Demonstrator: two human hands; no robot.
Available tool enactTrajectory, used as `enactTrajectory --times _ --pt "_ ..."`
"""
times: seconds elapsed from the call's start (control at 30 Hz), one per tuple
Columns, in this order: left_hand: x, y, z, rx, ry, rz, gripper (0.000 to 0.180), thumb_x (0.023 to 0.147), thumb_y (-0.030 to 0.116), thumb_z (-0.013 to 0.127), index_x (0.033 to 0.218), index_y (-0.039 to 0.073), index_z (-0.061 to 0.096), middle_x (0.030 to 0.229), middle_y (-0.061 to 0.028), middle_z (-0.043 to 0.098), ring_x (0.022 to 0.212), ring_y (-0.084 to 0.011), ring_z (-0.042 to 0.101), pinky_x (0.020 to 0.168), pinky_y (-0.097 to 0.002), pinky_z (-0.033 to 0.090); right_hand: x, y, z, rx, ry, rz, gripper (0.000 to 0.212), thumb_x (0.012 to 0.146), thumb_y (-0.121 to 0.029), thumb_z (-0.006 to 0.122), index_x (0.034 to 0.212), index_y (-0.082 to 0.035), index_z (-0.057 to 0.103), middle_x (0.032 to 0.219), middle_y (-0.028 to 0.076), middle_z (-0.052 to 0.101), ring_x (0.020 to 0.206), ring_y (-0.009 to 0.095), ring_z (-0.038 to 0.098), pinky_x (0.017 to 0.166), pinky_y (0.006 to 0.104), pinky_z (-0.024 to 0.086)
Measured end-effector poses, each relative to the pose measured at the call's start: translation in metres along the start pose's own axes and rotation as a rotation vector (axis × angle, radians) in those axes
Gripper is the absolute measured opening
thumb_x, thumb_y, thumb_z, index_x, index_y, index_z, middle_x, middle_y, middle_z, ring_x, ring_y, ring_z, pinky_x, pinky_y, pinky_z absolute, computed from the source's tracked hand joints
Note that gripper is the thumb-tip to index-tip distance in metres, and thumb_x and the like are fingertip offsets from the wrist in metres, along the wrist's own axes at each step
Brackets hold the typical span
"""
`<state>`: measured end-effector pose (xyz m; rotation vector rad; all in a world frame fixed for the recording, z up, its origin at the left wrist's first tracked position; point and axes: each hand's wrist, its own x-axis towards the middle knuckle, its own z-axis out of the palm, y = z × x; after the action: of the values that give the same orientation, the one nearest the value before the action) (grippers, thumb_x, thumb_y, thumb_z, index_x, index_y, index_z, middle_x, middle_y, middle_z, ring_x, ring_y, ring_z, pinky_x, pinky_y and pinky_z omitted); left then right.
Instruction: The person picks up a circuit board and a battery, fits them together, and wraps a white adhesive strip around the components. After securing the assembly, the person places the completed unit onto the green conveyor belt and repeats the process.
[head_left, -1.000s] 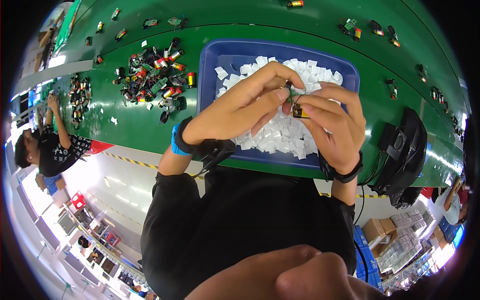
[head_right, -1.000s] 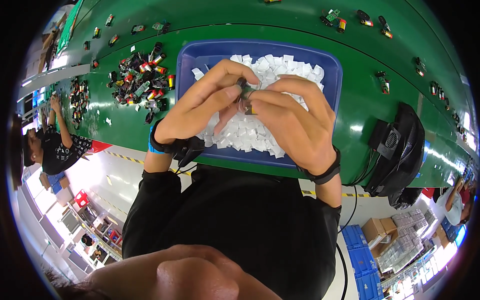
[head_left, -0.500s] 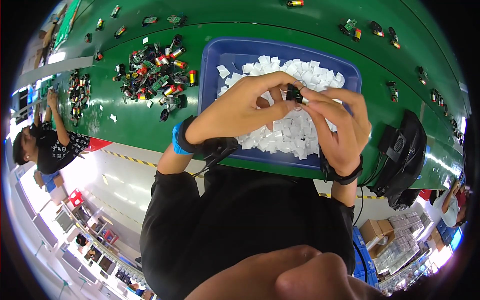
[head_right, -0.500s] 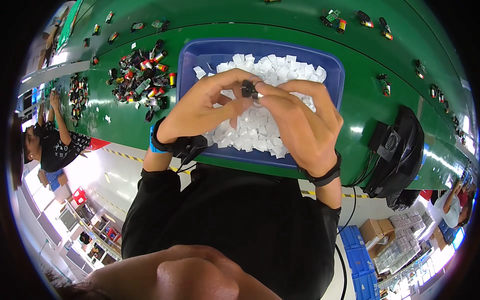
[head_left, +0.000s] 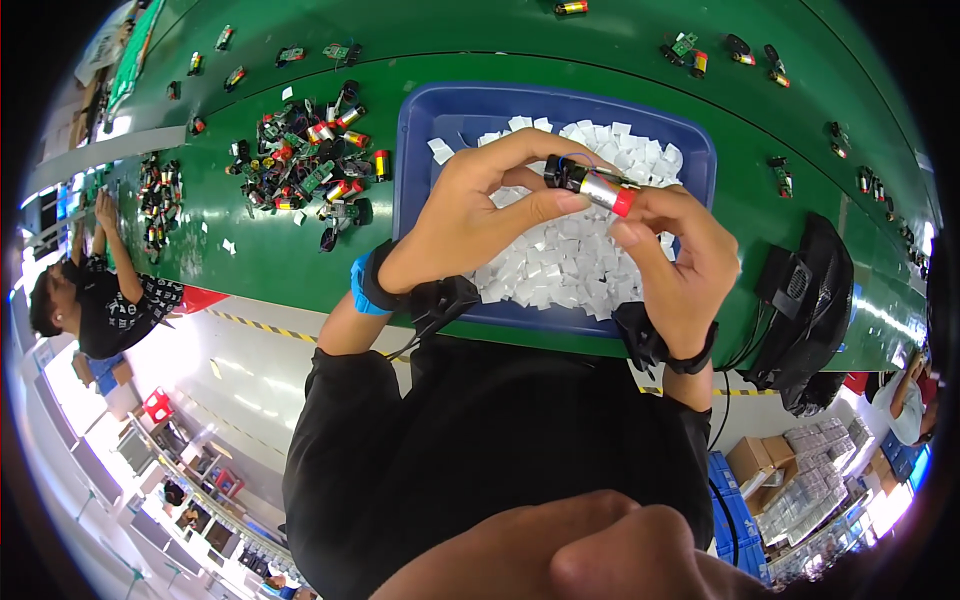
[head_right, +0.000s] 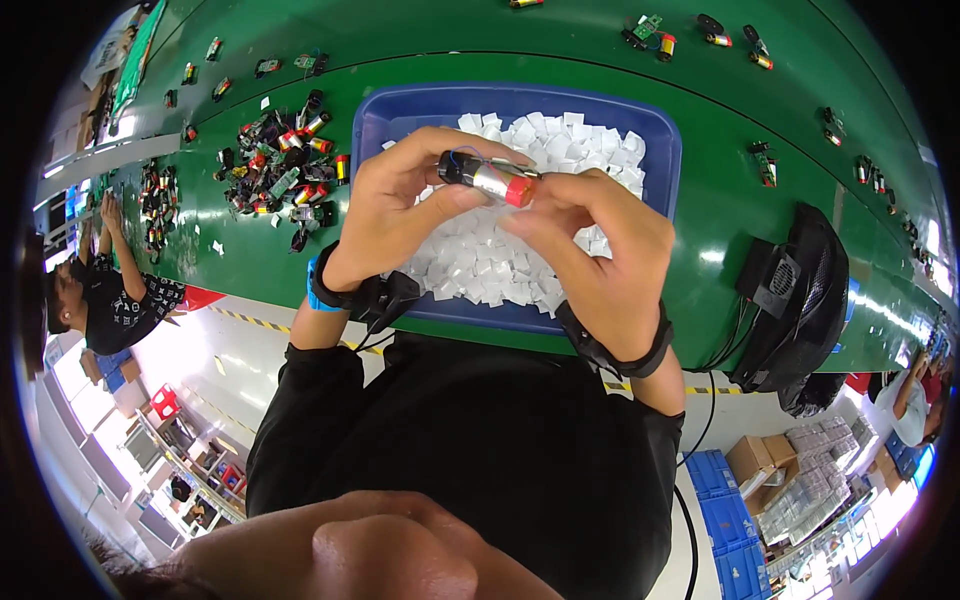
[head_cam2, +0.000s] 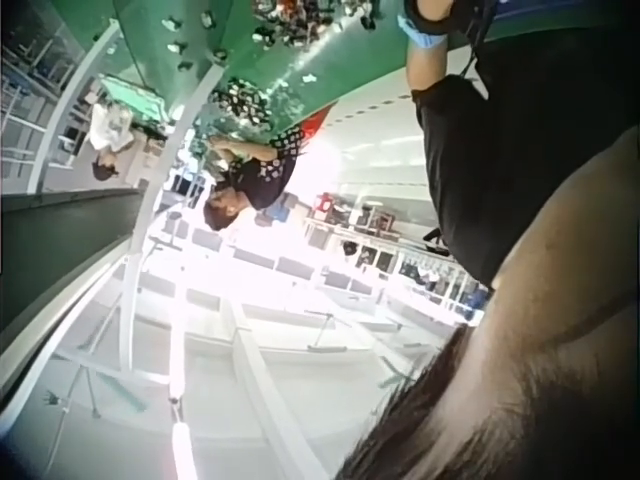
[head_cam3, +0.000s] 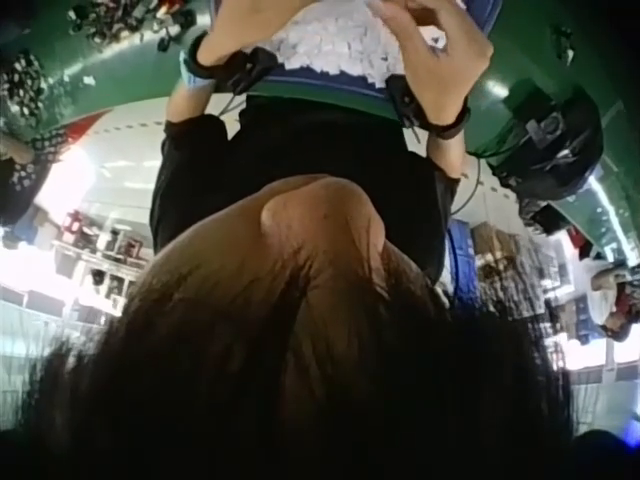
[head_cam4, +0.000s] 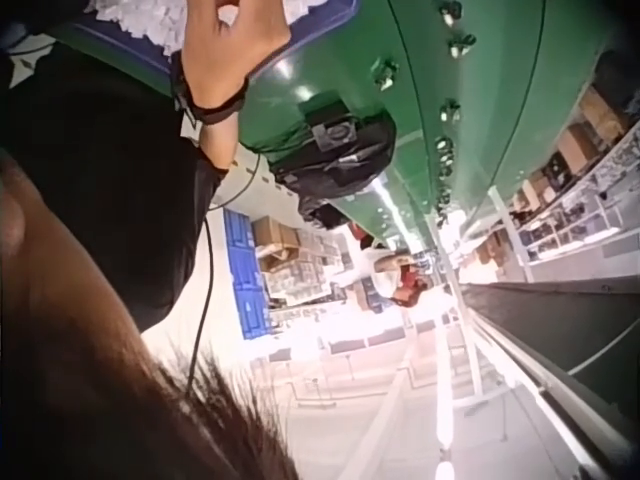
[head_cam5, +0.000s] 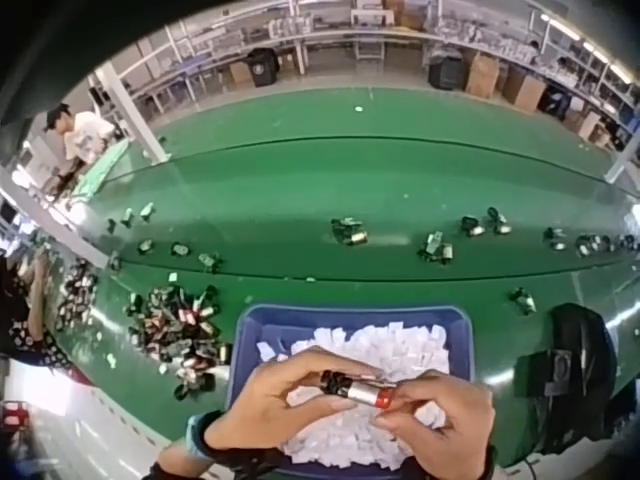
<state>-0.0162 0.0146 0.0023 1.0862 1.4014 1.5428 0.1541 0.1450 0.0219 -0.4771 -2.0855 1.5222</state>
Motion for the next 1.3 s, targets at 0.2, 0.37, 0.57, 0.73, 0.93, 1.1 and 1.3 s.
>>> enactTrajectory --times 0.2,0.37,0.57,0.73,0.93,1.1,1.3 --pt "-0.001 0.002 -0.001 0.288 0.017 0.135 0.037 0.085 0.002 0.076 0.120 -0.002 0.066 0.115 -0.0152 0.070 0.098 -0.0208 0.068 0.082 -0.0326 0.056 0.001 0.001 0.008 0.152 0.044 0.143 0.015 0.091 0.000 0.069 0.103 0.009 0.067 0.079 0.012 0.069 0.063 0.013 0.064 0.057 0.0236 0.051" --pt "0.000 0.001 0.003 0.308 0.038 0.242 0.039 0.080 0.002 0.079 0.117 -0.002 0.068 0.108 -0.0153 0.073 0.094 -0.0233 0.069 0.080 -0.0327 0.055 0.001 0.001 0.009 0.308 0.022 0.224 0.012 0.093 0.001 0.067 0.102 0.010 0.067 0.075 0.011 0.068 0.060 0.013 0.064 0.055 0.0236 0.051" --pt "0.004 0.004 -0.001 0.575 0.037 0.466 0.038 0.078 0.000 0.079 0.114 -0.002 0.068 0.106 -0.0131 0.074 0.089 -0.0257 0.070 0.077 -0.0320 0.055 -0.003 0.009 0.010 0.270 0.017 0.195 0.010 0.092 0.001 0.068 0.099 0.009 0.067 0.074 0.010 0.068 0.059 0.013 0.064 0.053 0.0241 0.050" --pt "0.001 0.010 0.002 0.539 0.017 0.298 0.034 0.079 0.001 0.079 0.111 -0.001 0.068 0.105 -0.0111 0.074 0.089 -0.0232 0.070 0.075 -0.0308 0.055 -0.001 0.010 0.008 0.245 0.008 0.221 0.009 0.093 0.001 0.069 0.097 0.008 0.068 0.073 0.010 0.068 0.059 0.013 0.063 0.053 0.0241 0.050" --pt "0.002 0.009 0.007 0.428 0.100 0.208 0.030 0.083 0.004 0.078 0.111 0.001 0.067 0.104 -0.0101 0.073 0.089 -0.0183 0.070 0.072 -0.0282 0.056 0.004 0.010 0.009 0.282 -0.002 0.250 0.012 0.095 -0.003 0.067 0.099 0.008 0.069 0.075 0.010 0.068 0.061 0.012 0.063 0.057 0.0236 0.050" --pt "0.030 0.021 -0.021 0.491 0.040 0.012 0.027 0.089 0.009 0.073 0.114 0.001 0.065 0.102 -0.0090 0.072 0.090 -0.0154 0.069 0.069 -0.0265 0.056 0.003 0.011 0.006 0.293 -0.062 0.278 0.017 0.096 -0.005 0.066 0.111 0.003 0.067 0.083 0.007 0.068 0.066 0.010 0.061 0.061 0.0234 0.051" --pt "0.121 -0.031 -0.111 1.309 0.283 0.532 0.047 0.099 0.045 0.058 0.101 -0.002 0.066 0.088 -0.0204 0.071 0.086 -0.0419 0.066 0.081 -0.0545 0.050 0.004 0.008 0.006 0.177 -0.110 0.180 0.026 0.095 -0.004 0.065 0.120 -0.002 0.065 0.090 0.003 0.067 0.070 0.008 0.061 0.062 0.0230 0.052"
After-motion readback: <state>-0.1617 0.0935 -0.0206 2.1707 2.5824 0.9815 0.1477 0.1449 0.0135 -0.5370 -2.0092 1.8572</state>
